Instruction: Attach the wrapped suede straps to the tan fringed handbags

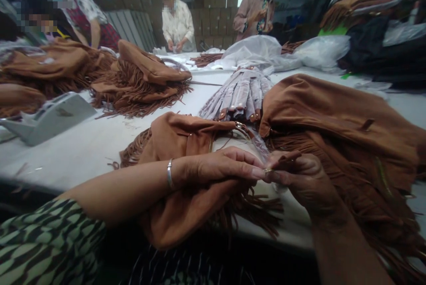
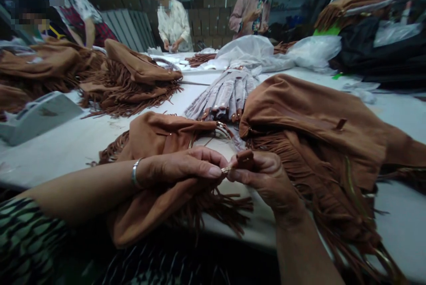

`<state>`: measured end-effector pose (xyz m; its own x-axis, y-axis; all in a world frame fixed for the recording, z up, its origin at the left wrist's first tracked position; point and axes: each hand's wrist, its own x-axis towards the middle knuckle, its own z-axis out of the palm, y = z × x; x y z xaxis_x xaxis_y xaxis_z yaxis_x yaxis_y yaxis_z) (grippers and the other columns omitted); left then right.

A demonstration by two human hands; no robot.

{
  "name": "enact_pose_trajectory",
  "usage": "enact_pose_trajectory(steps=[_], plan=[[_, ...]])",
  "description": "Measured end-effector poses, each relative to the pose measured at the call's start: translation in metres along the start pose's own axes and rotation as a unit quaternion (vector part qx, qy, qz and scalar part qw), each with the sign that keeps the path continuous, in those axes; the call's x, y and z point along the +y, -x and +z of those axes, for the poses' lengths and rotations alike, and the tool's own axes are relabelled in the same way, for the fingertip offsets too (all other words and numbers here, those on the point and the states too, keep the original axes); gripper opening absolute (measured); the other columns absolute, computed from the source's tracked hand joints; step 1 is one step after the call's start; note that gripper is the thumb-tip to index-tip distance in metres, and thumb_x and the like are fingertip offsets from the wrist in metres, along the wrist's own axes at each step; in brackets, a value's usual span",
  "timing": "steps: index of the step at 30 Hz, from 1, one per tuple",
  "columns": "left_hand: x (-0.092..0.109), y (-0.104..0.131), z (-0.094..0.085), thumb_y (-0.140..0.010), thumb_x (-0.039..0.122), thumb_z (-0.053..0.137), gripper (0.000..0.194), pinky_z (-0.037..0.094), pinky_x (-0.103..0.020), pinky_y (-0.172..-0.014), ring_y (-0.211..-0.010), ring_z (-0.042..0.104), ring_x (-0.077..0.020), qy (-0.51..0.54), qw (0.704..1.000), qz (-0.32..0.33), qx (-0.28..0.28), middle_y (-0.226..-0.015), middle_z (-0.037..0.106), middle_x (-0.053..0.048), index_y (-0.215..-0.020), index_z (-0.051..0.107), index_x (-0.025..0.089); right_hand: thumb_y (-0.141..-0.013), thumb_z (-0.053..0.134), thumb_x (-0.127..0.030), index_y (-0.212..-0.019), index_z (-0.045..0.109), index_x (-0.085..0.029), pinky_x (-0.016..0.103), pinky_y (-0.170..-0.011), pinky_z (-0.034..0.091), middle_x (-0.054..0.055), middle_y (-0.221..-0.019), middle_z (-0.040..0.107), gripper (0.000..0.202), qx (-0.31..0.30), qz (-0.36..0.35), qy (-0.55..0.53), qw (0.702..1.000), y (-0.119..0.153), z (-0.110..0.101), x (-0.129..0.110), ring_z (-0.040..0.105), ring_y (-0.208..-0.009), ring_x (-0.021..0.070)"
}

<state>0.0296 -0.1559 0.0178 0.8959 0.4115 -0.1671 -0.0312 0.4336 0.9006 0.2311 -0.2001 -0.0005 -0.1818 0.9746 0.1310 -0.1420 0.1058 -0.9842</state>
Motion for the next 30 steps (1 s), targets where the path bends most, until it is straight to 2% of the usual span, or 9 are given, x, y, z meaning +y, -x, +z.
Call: enact_pose_trajectory(steps=[4,8,13,20,26,30], plan=[[-0.001,-0.002,0.004,-0.067,0.029,0.078,0.027,0.034,-0.019,-0.060,-0.061,0.046,-0.0058,-0.004,0.996,0.040,0.080,-0.067,0.053,0.002,-0.077,0.061,0.011,-0.062,0.085,-0.025,-0.078,0.075,-0.020,0.019,-0.049,0.042,-0.001,-0.062,0.062,0.020,0.004,0.017,-0.009,1.000,0.000,-0.002,0.002,0.053,-0.053,0.0086],[-0.005,-0.001,0.013,-0.062,0.034,0.080,0.035,0.036,-0.020,-0.060,-0.063,0.046,-0.0071,-0.070,0.980,0.098,0.159,-0.070,0.053,0.002,-0.074,0.054,0.012,-0.079,0.071,-0.041,-0.092,0.069,-0.021,0.018,-0.042,0.032,-0.003,-0.054,0.055,0.025,0.015,0.049,-0.037,0.998,0.000,-0.006,0.004,0.045,-0.046,0.0076],[-0.009,0.003,0.016,-0.066,0.036,0.074,0.032,0.037,-0.020,-0.055,-0.061,0.047,-0.0089,-0.284,0.912,0.160,0.249,-0.069,0.054,0.002,-0.075,0.052,0.015,-0.088,0.057,-0.047,-0.078,0.063,-0.018,0.020,-0.040,0.023,-0.004,-0.045,0.046,0.031,-0.001,0.068,-0.015,0.998,0.003,-0.008,0.001,0.036,-0.040,0.0070],[-0.014,0.005,0.016,-0.071,0.033,0.068,0.024,0.040,-0.020,-0.054,-0.062,0.052,-0.0112,-0.431,0.831,0.186,0.299,-0.069,0.059,0.001,-0.080,0.051,0.018,-0.087,0.057,-0.048,-0.073,0.060,-0.017,0.021,-0.038,0.020,-0.004,-0.043,0.043,0.034,-0.028,0.089,0.003,0.996,0.004,-0.010,0.002,0.032,-0.037,0.0068],[-0.018,0.003,0.013,-0.072,0.036,0.066,0.026,0.041,-0.022,-0.055,-0.060,0.053,-0.0117,-0.463,0.806,0.197,0.310,-0.067,0.059,0.001,-0.077,0.048,0.019,-0.087,0.058,-0.047,-0.075,0.060,-0.018,0.019,-0.039,0.022,-0.005,-0.042,0.042,0.032,-0.004,0.097,-0.010,0.995,0.002,-0.007,0.002,0.032,-0.038,0.0066],[-0.016,0.002,0.013,-0.072,0.034,0.065,0.021,0.042,-0.022,-0.055,-0.061,0.055,-0.0123,-0.475,0.796,0.209,0.310,-0.070,0.061,0.000,-0.078,0.052,0.018,-0.087,0.058,-0.047,-0.074,0.060,-0.017,0.018,-0.038,0.021,-0.005,-0.042,0.042,0.034,-0.027,0.124,0.019,0.992,0.002,-0.006,0.001,0.030,-0.037,0.0057]])
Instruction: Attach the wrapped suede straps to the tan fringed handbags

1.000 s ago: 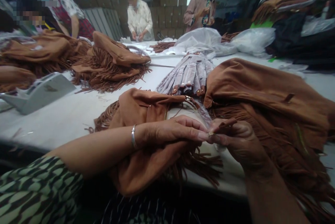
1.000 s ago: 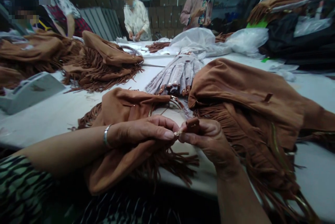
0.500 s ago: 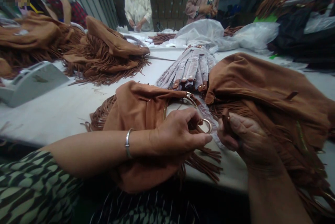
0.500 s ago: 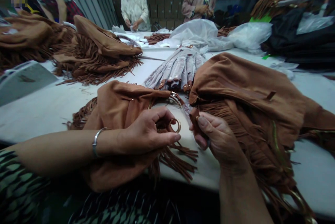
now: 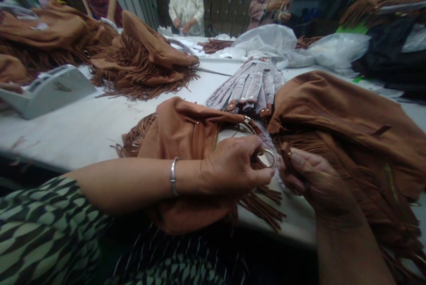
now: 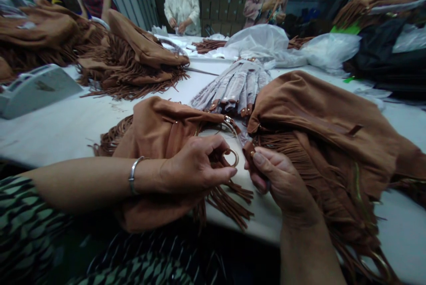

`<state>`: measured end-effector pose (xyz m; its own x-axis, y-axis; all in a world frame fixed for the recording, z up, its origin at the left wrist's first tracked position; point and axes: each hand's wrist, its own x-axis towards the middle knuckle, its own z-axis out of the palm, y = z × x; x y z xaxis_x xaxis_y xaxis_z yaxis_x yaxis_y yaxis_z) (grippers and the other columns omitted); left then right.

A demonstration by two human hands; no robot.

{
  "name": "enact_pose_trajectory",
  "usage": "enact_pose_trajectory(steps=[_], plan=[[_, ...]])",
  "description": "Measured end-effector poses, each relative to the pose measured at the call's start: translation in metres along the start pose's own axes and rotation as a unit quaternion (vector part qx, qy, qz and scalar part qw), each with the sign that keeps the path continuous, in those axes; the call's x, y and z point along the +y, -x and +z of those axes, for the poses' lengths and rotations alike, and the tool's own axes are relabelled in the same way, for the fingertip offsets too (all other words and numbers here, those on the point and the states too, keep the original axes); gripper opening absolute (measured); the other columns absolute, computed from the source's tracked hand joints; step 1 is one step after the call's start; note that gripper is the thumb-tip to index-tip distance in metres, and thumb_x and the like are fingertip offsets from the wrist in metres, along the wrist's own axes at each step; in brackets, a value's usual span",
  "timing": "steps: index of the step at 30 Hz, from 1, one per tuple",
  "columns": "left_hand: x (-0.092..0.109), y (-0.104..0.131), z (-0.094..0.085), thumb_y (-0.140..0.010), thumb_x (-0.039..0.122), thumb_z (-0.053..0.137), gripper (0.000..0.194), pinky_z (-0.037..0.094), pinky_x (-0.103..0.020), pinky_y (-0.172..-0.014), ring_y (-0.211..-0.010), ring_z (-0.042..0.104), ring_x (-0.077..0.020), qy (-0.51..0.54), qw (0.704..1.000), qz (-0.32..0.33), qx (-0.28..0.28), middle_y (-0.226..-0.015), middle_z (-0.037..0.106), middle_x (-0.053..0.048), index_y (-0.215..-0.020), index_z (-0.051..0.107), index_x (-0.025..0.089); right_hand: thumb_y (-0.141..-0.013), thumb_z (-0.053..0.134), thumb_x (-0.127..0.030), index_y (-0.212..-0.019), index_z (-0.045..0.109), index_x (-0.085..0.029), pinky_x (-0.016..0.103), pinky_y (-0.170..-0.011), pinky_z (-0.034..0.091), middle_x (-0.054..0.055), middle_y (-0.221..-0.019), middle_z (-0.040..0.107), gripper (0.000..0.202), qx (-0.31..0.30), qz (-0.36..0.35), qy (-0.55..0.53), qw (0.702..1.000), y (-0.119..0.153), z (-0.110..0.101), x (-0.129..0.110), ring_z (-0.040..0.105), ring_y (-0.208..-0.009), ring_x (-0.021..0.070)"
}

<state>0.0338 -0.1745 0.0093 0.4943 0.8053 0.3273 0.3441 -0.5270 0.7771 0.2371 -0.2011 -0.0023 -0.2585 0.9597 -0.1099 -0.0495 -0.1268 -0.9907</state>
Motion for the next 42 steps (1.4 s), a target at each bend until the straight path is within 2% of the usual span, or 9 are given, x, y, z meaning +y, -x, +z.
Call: enact_pose_trajectory(steps=[3,7,17,20,26,31,34,37,42], plan=[[0.001,-0.001,-0.002,-0.073,0.032,0.063,0.018,0.044,-0.022,-0.057,-0.064,0.057,-0.0132,-0.004,1.000,0.009,-0.015,-0.073,0.062,0.000,-0.083,0.057,0.017,-0.086,0.058,-0.048,-0.073,0.059,-0.016,0.018,-0.038,0.020,-0.005,-0.042,0.041,0.034,0.006,0.001,0.016,1.000,0.000,0.001,0.000,0.028,-0.037,0.0056],[0.001,-0.001,-0.002,-0.073,0.030,0.063,0.026,0.044,-0.021,-0.058,-0.064,0.058,-0.0129,0.009,1.000,0.005,-0.014,-0.072,0.063,0.001,-0.096,0.059,0.019,-0.087,0.057,-0.049,-0.073,0.058,-0.016,0.019,-0.038,0.020,-0.005,-0.042,0.040,0.035,-0.001,0.008,0.033,0.999,-0.001,0.002,0.000,0.027,-0.037,0.0056],[-0.002,-0.002,-0.003,-0.074,0.022,0.060,0.006,0.039,-0.018,-0.059,-0.064,0.052,-0.0092,0.024,0.997,0.071,0.004,-0.069,0.057,0.002,-0.075,0.059,0.016,-0.085,0.059,-0.050,-0.070,0.058,-0.017,0.021,-0.039,0.020,-0.004,-0.042,0.040,0.036,0.010,0.011,0.034,0.999,-0.002,0.001,0.002,0.031,-0.038,0.0070],[-0.004,-0.001,-0.002,-0.074,0.024,0.061,0.008,0.039,-0.019,-0.059,-0.064,0.052,-0.0092,0.016,0.997,0.081,0.006,-0.069,0.057,0.002,-0.075,0.058,0.016,-0.086,0.058,-0.048,-0.072,0.058,-0.017,0.022,-0.040,0.020,-0.004,-0.044,0.041,0.035,0.003,0.024,0.037,0.999,-0.001,0.003,0.000,0.030,-0.040,0.0066],[-0.008,-0.002,-0.001,-0.077,0.030,0.061,0.015,0.037,-0.018,-0.057,-0.062,0.051,-0.0087,0.005,0.992,0.120,-0.030,-0.069,0.057,0.001,-0.078,0.057,0.015,-0.086,0.057,-0.051,-0.072,0.056,-0.017,0.022,-0.040,0.017,-0.004,-0.044,0.038,0.037,-0.004,0.047,0.054,0.997,0.001,0.005,-0.001,0.026,-0.040,0.0062],[-0.009,-0.005,-0.003,-0.080,0.031,0.057,0.017,0.033,-0.019,-0.053,-0.056,0.045,-0.0071,0.029,0.991,0.122,-0.051,-0.061,0.051,0.003,-0.075,0.057,0.015,-0.084,0.058,-0.053,-0.070,0.055,-0.016,0.021,-0.039,0.016,-0.004,-0.046,0.038,0.040,0.001,0.046,0.069,0.997,0.000,0.008,-0.002,0.026,-0.040,0.0057],[-0.009,-0.006,-0.003,-0.081,0.026,0.057,0.017,0.035,-0.018,-0.053,-0.056,0.047,-0.0071,0.089,0.988,0.092,-0.083,-0.062,0.053,0.003,-0.089,0.062,0.013,-0.086,0.056,-0.052,-0.071,0.058,-0.016,0.020,-0.039,0.017,-0.004,-0.045,0.038,0.039,0.002,0.049,0.050,0.998,0.000,0.008,-0.002,0.026,-0.039,0.0052],[-0.009,-0.008,-0.002,-0.078,0.022,0.058,0.015,0.036,-0.017,-0.053,-0.057,0.048,-0.0069,0.149,0.982,0.027,-0.113,-0.064,0.055,0.003,-0.089,0.063,0.012,-0.084,0.060,-0.050,-0.072,0.060,-0.017,0.019,-0.038,0.020,-0.005,-0.042,0.038,0.036,0.022,0.033,0.014,0.999,-0.002,0.005,0.000,0.028,-0.038,0.0051],[-0.010,-0.011,-0.001,-0.073,0.031,0.063,0.018,0.036,-0.020,-0.053,-0.062,0.052,-0.0103,0.095,0.990,-0.025,-0.099,-0.068,0.059,0.001,-0.081,0.061,0.015,-0.061,0.082,-0.043,-0.080,0.066,-0.017,0.018,-0.036,0.024,-0.004,-0.048,0.048,0.036,0.064,0.018,-0.007,0.998,-0.005,0.007,0.004,0.036,-0.037,0.0060]])
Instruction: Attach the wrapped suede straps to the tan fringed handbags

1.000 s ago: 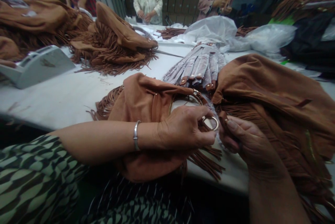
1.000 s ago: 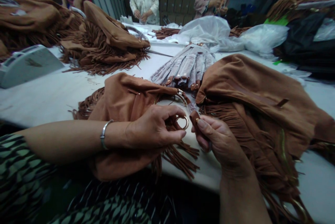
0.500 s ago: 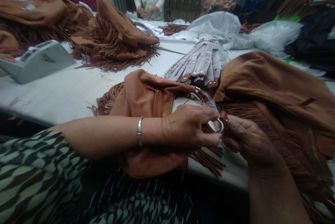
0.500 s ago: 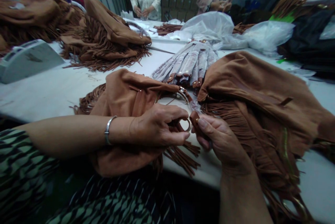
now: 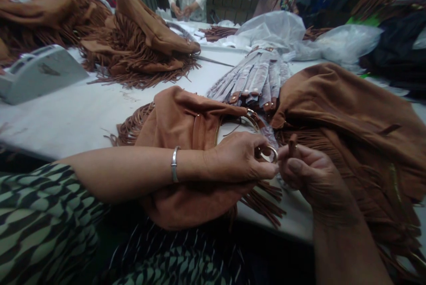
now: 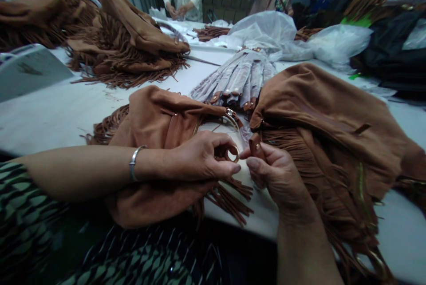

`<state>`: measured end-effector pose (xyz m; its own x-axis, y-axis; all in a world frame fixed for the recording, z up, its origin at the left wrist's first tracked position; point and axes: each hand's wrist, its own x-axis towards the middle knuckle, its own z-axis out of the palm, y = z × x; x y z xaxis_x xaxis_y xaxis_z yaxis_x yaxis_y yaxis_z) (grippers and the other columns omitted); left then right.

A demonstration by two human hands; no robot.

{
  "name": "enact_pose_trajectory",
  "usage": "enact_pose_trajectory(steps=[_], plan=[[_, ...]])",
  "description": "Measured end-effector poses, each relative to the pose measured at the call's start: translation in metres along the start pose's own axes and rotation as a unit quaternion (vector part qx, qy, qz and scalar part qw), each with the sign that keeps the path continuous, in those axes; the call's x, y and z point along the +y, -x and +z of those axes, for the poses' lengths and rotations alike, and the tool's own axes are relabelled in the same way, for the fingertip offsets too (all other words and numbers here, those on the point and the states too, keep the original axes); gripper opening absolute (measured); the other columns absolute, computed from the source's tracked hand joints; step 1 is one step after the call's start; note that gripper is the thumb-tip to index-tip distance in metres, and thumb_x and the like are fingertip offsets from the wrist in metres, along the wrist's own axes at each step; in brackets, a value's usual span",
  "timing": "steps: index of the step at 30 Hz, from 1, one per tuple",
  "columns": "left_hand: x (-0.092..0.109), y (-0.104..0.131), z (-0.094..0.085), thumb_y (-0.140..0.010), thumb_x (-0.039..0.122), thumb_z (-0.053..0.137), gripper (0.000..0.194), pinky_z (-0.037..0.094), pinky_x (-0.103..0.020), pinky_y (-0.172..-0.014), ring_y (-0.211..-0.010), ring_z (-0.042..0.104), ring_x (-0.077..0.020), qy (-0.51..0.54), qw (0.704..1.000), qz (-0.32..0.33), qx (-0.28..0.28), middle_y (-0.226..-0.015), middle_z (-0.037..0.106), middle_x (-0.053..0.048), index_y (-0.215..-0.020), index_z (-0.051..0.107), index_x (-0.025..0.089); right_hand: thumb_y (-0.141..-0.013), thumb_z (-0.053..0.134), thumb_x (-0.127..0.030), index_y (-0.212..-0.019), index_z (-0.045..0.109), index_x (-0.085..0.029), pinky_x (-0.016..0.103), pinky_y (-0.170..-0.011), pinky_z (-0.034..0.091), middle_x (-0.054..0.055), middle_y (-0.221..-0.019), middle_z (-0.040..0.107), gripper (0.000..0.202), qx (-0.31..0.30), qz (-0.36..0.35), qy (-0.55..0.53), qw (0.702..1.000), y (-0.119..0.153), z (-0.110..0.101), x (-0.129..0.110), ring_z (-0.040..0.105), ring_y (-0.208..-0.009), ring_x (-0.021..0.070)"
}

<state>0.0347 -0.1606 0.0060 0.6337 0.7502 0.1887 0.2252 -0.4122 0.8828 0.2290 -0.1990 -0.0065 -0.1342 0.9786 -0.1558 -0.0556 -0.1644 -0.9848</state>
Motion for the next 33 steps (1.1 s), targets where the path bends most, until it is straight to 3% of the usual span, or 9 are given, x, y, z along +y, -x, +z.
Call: enact_pose_trajectory(steps=[4,8,10,14,21,27,33], plan=[[-0.002,-0.002,-0.001,-0.070,0.033,0.063,0.020,0.038,-0.023,-0.056,-0.064,0.055,-0.0128,-0.044,0.999,-0.003,-0.018,-0.071,0.061,0.001,-0.081,0.056,0.017,-0.062,0.082,-0.033,-0.075,0.067,-0.014,0.017,-0.038,0.026,-0.002,-0.057,0.052,0.028,0.022,0.003,0.009,1.000,0.001,0.016,-0.002,0.037,-0.042,0.0047],[-0.002,0.001,-0.003,-0.070,0.035,0.064,0.045,0.041,-0.023,-0.057,-0.066,0.058,-0.0144,-0.025,0.999,0.004,-0.025,-0.079,0.062,0.000,-0.109,0.050,0.018,-0.064,0.079,-0.029,-0.065,0.060,-0.014,0.016,-0.035,0.022,-0.006,-0.045,0.043,0.024,0.067,0.005,-0.009,0.998,0.003,0.030,-0.010,0.031,-0.036,0.0032],[0.000,0.004,-0.005,-0.070,0.034,0.063,0.048,0.041,-0.023,-0.058,-0.067,0.057,-0.0146,-0.027,0.999,0.012,-0.036,-0.082,0.062,0.000,-0.114,0.049,0.018,-0.064,0.079,-0.029,-0.061,0.057,-0.015,0.016,-0.033,0.022,-0.007,-0.041,0.041,0.027,0.075,0.008,-0.005,0.997,0.005,0.035,-0.016,0.030,-0.033,0.0031],[0.004,0.009,-0.008,-0.076,0.030,0.056,0.025,0.039,-0.024,-0.059,-0.065,0.054,-0.0140,-0.076,0.995,0.045,-0.042,-0.076,0.061,-0.002,-0.097,0.059,0.015,-0.062,0.078,-0.028,-0.058,0.054,-0.015,0.016,-0.032,0.021,-0.007,-0.038,0.040,0.028,0.094,0.017,0.021,0.995,0.011,0.043,-0.029,0.030,-0.031,0.0029],[-0.001,0.009,-0.002,-0.079,0.037,0.054,0.027,0.040,-0.027,-0.064,-0.069,0.055,-0.0167,-0.118,0.990,0.073,0.004,-0.077,0.063,-0.005,-0.088,0.062,0.013,-0.061,0.079,-0.028,-0.056,0.050,-0.016,0.015,-0.032,0.021,-0.008,-0.037,0.037,0.032,0.130,0.018,0.020,0.991,0.016,0.052,-0.030,0.029,-0.030,0.0023],[0.004,0.011,-0.006,-0.077,0.038,0.053,0.025,0.035,-0.024,-0.056,-0.062,0.053,-0.0143,-0.086,0.996,0.018,0.011,-0.068,0.059,-0.002,-0.081,0.062,0.015,-0.060,0.080,-0.030,-0.056,0.050,-0.015,0.015,-0.032,0.020,-0.008,-0.037,0.037,0.034,0.141,0.012,0.030,0.990,0.015,0.057,-0.032,0.029,-0.031,0.0021],[0.004,0.011,-0.008,-0.075,0.036,0.053,0.022,0.029,-0.023,-0.053,-0.057,0.046,-0.0110,-0.041,0.999,0.003,0.008,-0.059,0.049,0.002,-0.070,0.057,0.015,-0.068,0.077,-0.036,-0.062,0.051,-0.016,0.016,-0.034,0.022,-0.008,-0.040,0.037,0.034,0.090,0.008,0.051,0.995,0.015,0.051,-0.032,0.030,-0.033,0.0029]])
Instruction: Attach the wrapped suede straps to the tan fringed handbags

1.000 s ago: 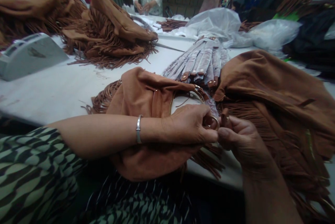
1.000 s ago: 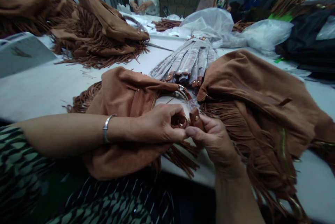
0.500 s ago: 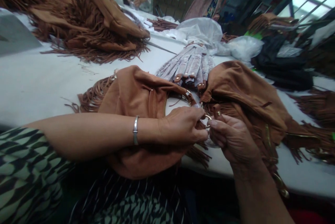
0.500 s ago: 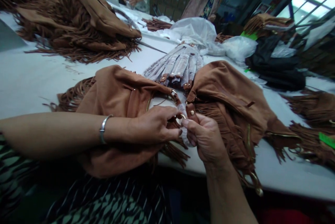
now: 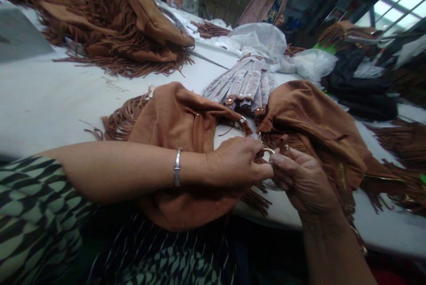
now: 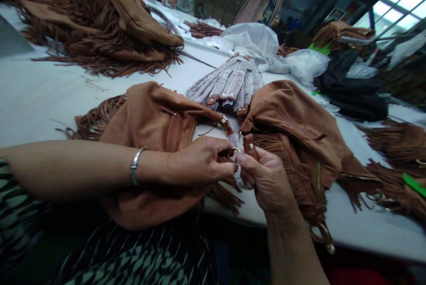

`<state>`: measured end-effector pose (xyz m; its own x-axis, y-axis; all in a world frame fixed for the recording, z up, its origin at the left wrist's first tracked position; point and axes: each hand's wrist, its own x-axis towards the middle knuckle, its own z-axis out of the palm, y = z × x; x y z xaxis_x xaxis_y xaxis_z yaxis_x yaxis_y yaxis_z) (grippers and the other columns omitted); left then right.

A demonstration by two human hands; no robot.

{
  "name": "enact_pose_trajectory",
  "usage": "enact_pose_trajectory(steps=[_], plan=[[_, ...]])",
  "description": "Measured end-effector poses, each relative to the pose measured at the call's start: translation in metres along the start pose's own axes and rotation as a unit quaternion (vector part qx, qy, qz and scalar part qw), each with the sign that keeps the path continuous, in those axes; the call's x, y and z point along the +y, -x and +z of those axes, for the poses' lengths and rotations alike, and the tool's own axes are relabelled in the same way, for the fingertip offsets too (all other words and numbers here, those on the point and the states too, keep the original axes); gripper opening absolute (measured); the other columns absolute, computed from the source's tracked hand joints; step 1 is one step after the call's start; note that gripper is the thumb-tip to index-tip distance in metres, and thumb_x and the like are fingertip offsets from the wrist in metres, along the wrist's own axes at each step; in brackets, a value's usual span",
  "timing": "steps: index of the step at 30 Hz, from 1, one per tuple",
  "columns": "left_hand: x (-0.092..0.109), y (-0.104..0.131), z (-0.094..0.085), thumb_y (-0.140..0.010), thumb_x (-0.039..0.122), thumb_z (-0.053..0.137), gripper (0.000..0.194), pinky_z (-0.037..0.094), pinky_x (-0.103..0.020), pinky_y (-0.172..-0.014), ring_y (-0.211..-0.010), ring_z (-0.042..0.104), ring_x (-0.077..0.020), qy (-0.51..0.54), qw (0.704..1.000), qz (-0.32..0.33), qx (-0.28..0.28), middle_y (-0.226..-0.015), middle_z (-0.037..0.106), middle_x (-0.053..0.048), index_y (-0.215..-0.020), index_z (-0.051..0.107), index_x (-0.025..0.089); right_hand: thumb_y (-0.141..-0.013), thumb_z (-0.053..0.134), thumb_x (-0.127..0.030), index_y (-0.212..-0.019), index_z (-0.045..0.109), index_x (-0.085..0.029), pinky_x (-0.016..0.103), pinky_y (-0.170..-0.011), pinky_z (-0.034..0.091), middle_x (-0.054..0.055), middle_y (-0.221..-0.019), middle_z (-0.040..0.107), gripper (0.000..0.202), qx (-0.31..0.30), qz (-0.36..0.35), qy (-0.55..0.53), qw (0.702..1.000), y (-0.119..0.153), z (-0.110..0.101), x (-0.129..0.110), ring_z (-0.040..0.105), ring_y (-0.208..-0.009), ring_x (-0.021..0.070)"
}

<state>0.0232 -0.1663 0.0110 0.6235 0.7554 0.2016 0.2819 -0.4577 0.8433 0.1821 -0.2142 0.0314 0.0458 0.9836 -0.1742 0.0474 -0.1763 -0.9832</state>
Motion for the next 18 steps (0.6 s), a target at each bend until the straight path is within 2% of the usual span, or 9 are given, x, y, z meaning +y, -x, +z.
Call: enact_pose_trajectory(steps=[3,7,9,13,18], plan=[[0.000,-0.001,-0.001,-0.078,0.030,0.051,0.020,0.027,-0.023,-0.053,-0.056,0.041,-0.0090,0.051,0.998,0.007,-0.029,-0.059,0.045,0.003,-0.066,0.054,0.015,-0.077,0.070,-0.047,-0.074,0.051,-0.018,0.015,-0.035,0.022,-0.008,-0.042,0.040,0.034,-0.022,-0.011,0.018,1.000,0.001,-0.011,0.001,0.029,-0.034,0.0036],[-0.002,-0.001,-0.002,-0.079,0.029,0.054,0.018,0.029,-0.021,-0.053,-0.057,0.038,-0.0076,0.206,0.973,0.012,-0.106,-0.062,0.044,0.004,-0.072,0.057,0.012,-0.082,0.065,-0.047,-0.083,0.052,-0.020,0.014,-0.036,0.020,-0.009,-0.046,0.041,0.030,0.005,-0.016,0.032,0.999,0.004,-0.032,0.002,0.029,-0.036,0.0034],[-0.003,-0.002,-0.001,-0.077,0.029,0.058,0.017,0.031,-0.020,-0.053,-0.058,0.039,-0.0074,0.256,0.962,-0.016,-0.094,-0.063,0.045,0.004,-0.078,0.057,0.012,-0.084,0.063,-0.048,-0.081,0.054,-0.018,0.015,-0.037,0.021,-0.009,-0.046,0.038,0.031,0.000,-0.014,0.031,0.999,0.005,-0.039,0.005,0.028,-0.037,0.0034],[-0.003,-0.002,-0.001,-0.070,0.025,0.067,0.022,0.035,-0.019,-0.058,-0.062,0.044,-0.0084,0.272,0.961,-0.050,-0.018,-0.068,0.051,0.003,-0.085,0.060,0.011,-0.086,0.059,-0.050,-0.080,0.056,-0.018,0.016,-0.037,0.023,-0.008,-0.045,0.038,0.033,-0.031,-0.016,0.043,0.998,0.006,-0.041,0.013,0.030,-0.038,0.0043],[-0.001,0.004,-0.004,-0.075,0.023,0.063,0.015,0.037,-0.020,-0.064,-0.066,0.047,-0.0090,0.330,0.942,-0.019,-0.063,-0.071,0.055,0.001,-0.081,0.064,0.009,-0.087,0.060,-0.047,-0.076,0.060,-0.016,0.017,-0.049,0.041,0.000,-0.061,0.057,0.033,-0.086,-0.064,0.136,0.985,0.003,-0.033,0.008,0.051,-0.053,0.0078]])
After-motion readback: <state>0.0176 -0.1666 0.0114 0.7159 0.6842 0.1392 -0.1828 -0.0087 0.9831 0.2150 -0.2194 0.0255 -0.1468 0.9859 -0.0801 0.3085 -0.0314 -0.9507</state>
